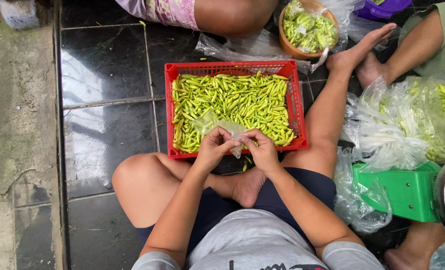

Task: Bagging small green peppers from a red crate into small plastic bags while sitting on the floor.

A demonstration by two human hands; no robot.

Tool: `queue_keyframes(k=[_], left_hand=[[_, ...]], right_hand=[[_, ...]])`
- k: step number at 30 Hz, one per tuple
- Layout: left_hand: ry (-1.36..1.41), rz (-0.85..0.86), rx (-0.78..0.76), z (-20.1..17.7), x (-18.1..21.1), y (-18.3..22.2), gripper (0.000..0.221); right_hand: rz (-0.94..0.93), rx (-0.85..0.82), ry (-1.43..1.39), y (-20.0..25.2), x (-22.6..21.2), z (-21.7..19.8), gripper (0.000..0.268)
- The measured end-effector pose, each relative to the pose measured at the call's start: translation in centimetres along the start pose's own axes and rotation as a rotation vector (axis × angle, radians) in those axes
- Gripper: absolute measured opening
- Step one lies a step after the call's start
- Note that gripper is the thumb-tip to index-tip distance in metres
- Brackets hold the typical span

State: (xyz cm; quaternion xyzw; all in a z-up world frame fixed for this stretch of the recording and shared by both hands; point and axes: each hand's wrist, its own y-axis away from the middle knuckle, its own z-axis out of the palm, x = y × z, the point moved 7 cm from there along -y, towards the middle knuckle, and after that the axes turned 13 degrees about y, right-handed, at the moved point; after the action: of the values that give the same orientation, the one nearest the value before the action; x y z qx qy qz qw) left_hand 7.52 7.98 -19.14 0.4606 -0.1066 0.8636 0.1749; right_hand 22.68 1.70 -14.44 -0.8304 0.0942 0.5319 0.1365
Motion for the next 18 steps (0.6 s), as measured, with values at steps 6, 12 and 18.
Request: queue_keyframes(k=[6,12,18], left_hand=[[0.068,-0.019,-0.026,0.2,0.2,-0.1,0.019],[0.137,0.003,-0.027,0.8,1.3,0.1,0.019],[0.13,-0.01,-0.014,0.8,1.1,0.3,0.017]], right_hand=[[0.216,0.069,-0.39,0.3,3.6,-0.8,0.01],[0.362,-0.017,-0.639,0.4,3.7,-1.4,0.011],[-0.051,-0.104,0.107,-0.1,-1.3,-1.7,0.028]])
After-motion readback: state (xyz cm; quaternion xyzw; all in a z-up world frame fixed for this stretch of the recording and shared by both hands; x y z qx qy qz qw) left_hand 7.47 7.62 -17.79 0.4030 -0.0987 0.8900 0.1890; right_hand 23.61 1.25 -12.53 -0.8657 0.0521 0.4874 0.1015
